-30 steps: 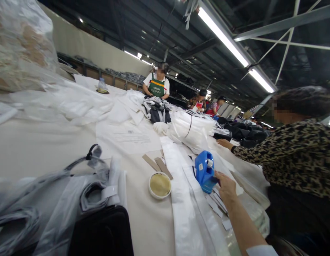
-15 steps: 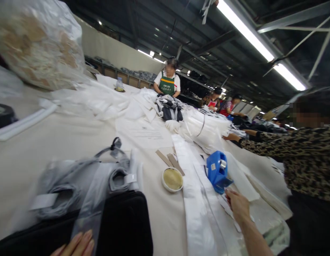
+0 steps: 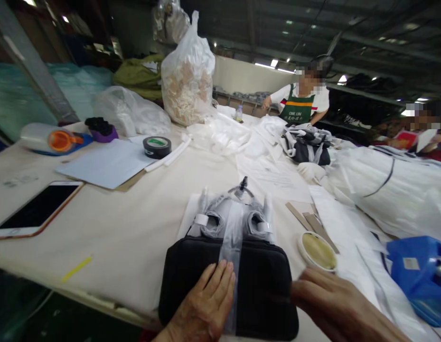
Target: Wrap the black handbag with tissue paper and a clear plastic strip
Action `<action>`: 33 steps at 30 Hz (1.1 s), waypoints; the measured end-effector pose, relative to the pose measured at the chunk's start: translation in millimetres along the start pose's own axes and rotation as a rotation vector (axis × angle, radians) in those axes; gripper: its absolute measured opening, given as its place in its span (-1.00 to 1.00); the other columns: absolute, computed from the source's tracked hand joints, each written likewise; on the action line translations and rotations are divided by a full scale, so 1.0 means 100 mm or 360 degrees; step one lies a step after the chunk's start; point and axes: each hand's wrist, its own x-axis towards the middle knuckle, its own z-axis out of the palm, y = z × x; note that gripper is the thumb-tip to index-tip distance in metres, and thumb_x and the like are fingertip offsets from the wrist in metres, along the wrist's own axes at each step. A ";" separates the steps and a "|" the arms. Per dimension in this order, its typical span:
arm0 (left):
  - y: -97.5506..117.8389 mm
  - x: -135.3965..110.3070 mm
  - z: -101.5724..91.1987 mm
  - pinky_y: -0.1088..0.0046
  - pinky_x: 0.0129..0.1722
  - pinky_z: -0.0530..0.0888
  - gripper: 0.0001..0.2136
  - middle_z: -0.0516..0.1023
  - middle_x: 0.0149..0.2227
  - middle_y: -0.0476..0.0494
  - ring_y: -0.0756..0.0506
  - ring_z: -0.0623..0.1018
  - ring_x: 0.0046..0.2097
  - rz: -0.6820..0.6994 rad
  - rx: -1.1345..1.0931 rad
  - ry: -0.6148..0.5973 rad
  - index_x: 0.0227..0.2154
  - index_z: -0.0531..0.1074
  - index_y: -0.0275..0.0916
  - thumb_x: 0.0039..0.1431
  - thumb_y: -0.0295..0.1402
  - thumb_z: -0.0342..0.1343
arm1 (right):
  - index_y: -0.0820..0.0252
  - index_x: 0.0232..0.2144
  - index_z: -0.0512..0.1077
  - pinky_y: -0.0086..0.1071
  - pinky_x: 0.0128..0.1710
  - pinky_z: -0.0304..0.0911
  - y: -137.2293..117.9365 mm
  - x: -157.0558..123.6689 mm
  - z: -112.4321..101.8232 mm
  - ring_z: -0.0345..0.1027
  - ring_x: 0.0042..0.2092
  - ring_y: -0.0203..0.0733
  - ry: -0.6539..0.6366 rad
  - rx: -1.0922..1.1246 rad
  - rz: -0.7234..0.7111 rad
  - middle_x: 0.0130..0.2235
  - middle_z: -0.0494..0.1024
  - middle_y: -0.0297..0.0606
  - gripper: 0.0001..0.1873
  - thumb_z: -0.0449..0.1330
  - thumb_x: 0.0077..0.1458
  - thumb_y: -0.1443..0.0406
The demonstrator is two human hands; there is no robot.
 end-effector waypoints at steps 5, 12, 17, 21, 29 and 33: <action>0.01 -0.01 -0.01 0.26 0.11 0.19 -0.65 0.42 -0.02 -0.24 -0.19 0.33 0.08 -0.0052 0.0011 0.0017 -0.12 0.40 -0.39 0.20 -0.50 -0.26 | 0.18 -0.49 0.29 -0.40 -0.45 0.03 -0.25 0.91 -0.03 0.14 -0.45 -0.30 -0.0274 -0.0393 -0.0349 -0.47 0.35 -0.35 -0.79 -0.05 0.14 0.44; 0.01 -0.02 0.05 0.24 0.07 0.23 -0.65 0.45 -0.05 -0.26 -0.19 0.37 0.05 -0.0044 0.0048 0.0040 -0.14 0.41 -0.37 0.20 -0.52 -0.27 | 0.17 -0.43 0.34 -0.33 -0.35 0.04 -0.13 1.27 0.16 0.24 -0.35 -0.22 -0.0338 -0.0720 -0.0443 -0.41 0.40 -0.30 -0.83 0.01 0.07 0.48; 0.01 -0.02 0.06 0.25 0.07 0.23 -0.65 0.47 -0.09 -0.24 -0.19 0.40 0.02 -0.0043 0.0049 0.0072 -0.16 0.43 -0.37 0.20 -0.52 -0.26 | 0.20 -0.45 0.41 -0.36 -0.44 0.05 -0.17 1.43 0.20 0.35 -0.36 -0.18 -0.0390 -0.0777 -0.0318 -0.44 0.49 -0.25 -0.85 0.06 0.07 0.43; 0.01 -0.02 0.06 0.24 0.07 0.22 -0.65 0.47 -0.11 -0.25 -0.20 0.41 0.01 -0.0038 0.0031 0.0057 -0.16 0.42 -0.39 0.19 -0.53 -0.26 | 0.24 -0.49 0.45 -0.40 -0.56 -0.01 -0.20 1.53 0.19 0.42 -0.43 -0.13 -0.0451 -0.0810 -0.0097 -0.50 0.53 -0.18 -0.85 0.14 0.05 0.30; 0.01 -0.02 0.02 0.24 0.09 0.23 -0.64 0.43 -0.09 -0.23 -0.20 0.36 0.05 -0.0070 -0.0005 0.0020 -0.13 0.41 -0.39 0.19 -0.55 -0.28 | 0.27 -0.37 0.38 -0.36 -0.37 0.14 -0.08 1.45 -0.01 0.36 -0.28 -0.10 -0.0014 -0.0831 0.0064 -0.35 0.49 -0.13 -0.87 0.06 0.05 0.48; 0.01 0.00 0.03 0.26 0.08 0.25 -0.63 0.43 -0.10 -0.24 -0.19 0.37 0.04 -0.0068 0.0016 0.0046 -0.13 0.40 -0.39 0.20 -0.53 -0.30 | 0.22 -0.34 0.42 -0.34 -0.27 0.19 -0.11 1.03 0.31 0.30 -0.28 -0.19 0.0457 -0.0501 -0.0286 -0.32 0.50 -0.20 -0.67 -0.10 0.08 0.54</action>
